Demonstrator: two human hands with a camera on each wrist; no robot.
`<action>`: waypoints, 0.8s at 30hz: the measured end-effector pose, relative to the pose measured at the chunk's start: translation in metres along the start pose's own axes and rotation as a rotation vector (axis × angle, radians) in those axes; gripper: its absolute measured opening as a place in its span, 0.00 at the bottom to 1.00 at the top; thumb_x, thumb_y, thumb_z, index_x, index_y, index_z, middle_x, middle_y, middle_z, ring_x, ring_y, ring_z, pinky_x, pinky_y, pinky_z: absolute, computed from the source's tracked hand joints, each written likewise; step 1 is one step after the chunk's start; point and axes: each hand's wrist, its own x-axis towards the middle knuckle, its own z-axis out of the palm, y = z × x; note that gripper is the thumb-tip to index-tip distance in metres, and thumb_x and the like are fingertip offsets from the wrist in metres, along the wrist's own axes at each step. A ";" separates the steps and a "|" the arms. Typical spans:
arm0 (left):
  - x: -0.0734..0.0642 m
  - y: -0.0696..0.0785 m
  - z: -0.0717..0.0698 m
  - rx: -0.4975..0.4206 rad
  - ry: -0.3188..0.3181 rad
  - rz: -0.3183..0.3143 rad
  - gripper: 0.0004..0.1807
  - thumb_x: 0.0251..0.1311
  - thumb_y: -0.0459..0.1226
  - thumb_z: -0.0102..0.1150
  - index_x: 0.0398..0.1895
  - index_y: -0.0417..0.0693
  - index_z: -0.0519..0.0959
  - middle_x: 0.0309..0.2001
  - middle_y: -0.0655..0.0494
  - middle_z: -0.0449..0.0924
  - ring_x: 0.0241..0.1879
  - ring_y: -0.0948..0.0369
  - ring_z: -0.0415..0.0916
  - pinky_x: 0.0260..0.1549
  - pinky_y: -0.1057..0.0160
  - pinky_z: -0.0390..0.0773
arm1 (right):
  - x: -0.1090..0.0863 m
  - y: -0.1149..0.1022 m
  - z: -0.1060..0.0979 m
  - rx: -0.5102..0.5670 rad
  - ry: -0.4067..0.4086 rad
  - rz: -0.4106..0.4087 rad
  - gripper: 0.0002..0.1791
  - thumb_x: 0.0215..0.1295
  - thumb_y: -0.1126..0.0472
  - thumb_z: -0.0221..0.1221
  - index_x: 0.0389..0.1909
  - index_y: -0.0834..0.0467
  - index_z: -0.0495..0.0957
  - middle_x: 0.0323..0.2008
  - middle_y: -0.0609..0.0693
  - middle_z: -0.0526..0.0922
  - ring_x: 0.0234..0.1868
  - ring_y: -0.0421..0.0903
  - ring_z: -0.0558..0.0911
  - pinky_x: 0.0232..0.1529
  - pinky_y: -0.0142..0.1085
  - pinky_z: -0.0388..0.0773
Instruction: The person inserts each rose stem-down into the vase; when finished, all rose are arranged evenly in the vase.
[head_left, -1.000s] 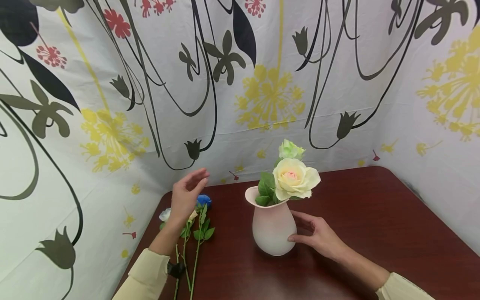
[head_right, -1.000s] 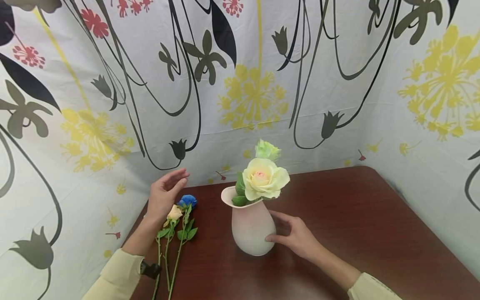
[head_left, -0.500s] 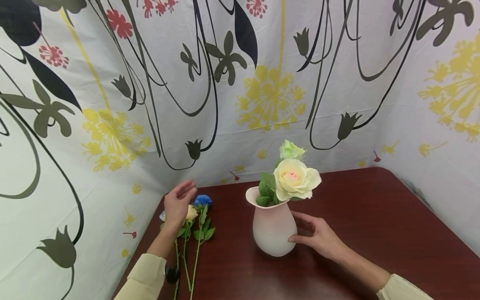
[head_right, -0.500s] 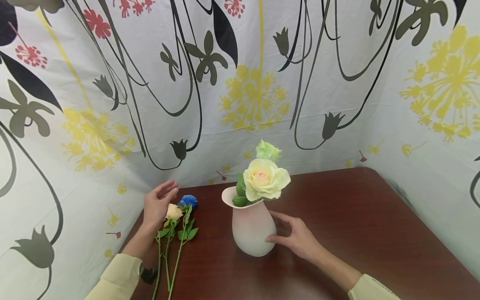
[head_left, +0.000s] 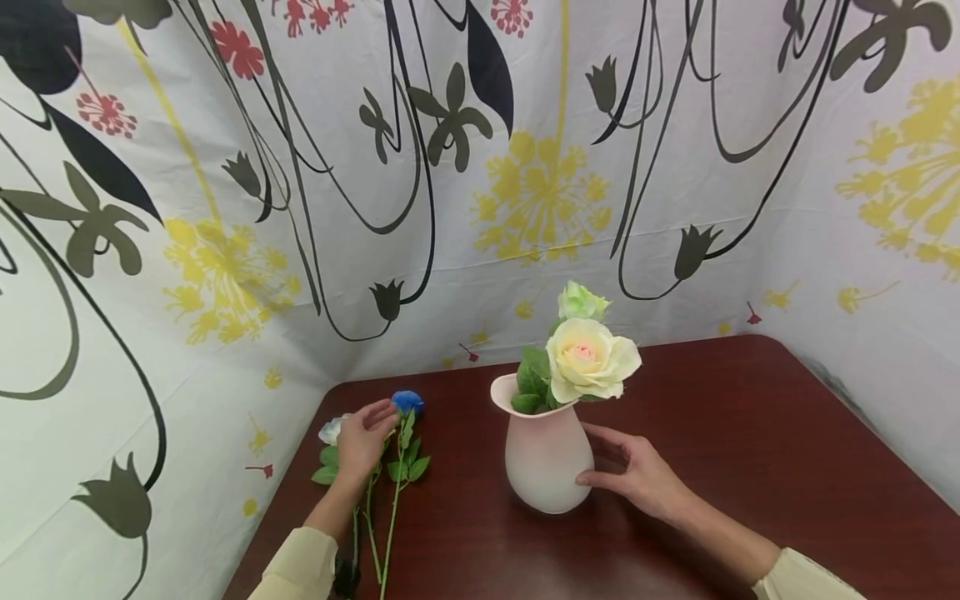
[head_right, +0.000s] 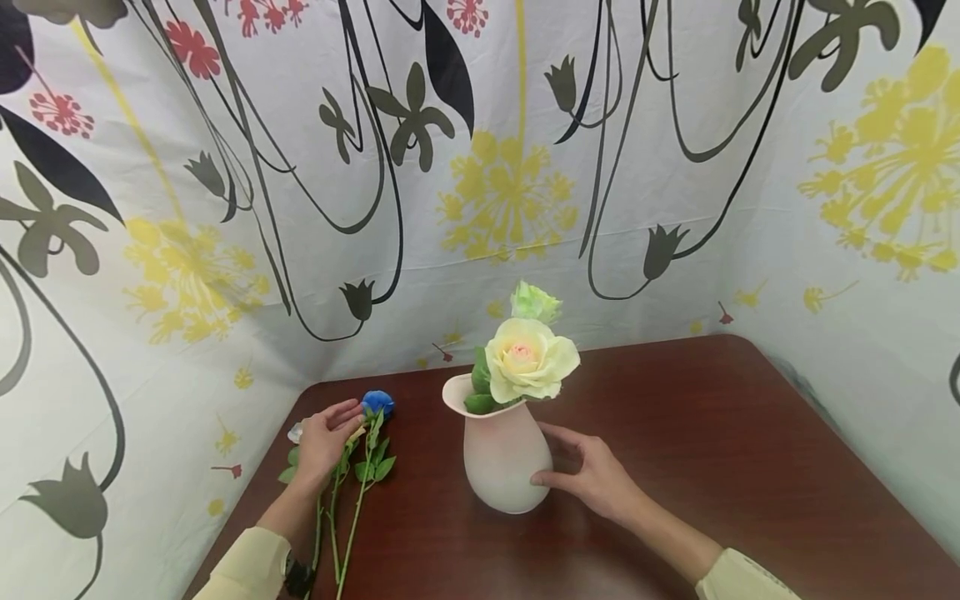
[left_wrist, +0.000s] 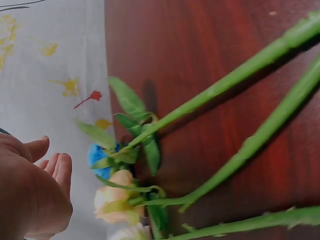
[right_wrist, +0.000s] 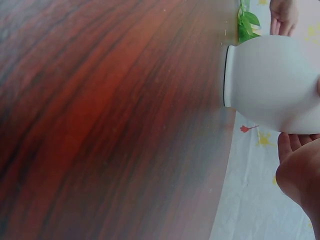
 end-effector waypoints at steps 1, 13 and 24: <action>-0.001 -0.003 0.001 -0.004 -0.003 -0.008 0.22 0.72 0.31 0.67 0.66 0.35 0.80 0.59 0.39 0.85 0.59 0.45 0.84 0.51 0.61 0.85 | 0.000 0.000 0.000 0.001 -0.001 -0.003 0.39 0.62 0.59 0.78 0.73 0.60 0.74 0.69 0.56 0.79 0.64 0.49 0.82 0.61 0.52 0.81; -0.015 -0.024 0.007 0.028 -0.018 -0.053 0.22 0.70 0.30 0.68 0.65 0.31 0.80 0.58 0.35 0.84 0.58 0.42 0.84 0.52 0.57 0.86 | 0.000 0.000 0.000 -0.002 0.000 -0.014 0.39 0.62 0.59 0.78 0.73 0.59 0.75 0.68 0.56 0.80 0.63 0.47 0.83 0.61 0.51 0.82; -0.023 -0.035 0.011 0.107 -0.032 -0.078 0.21 0.69 0.33 0.70 0.62 0.34 0.83 0.55 0.39 0.87 0.55 0.44 0.85 0.49 0.52 0.87 | -0.001 0.001 -0.001 0.003 -0.003 -0.016 0.39 0.62 0.60 0.77 0.73 0.59 0.75 0.68 0.56 0.80 0.62 0.49 0.84 0.60 0.51 0.83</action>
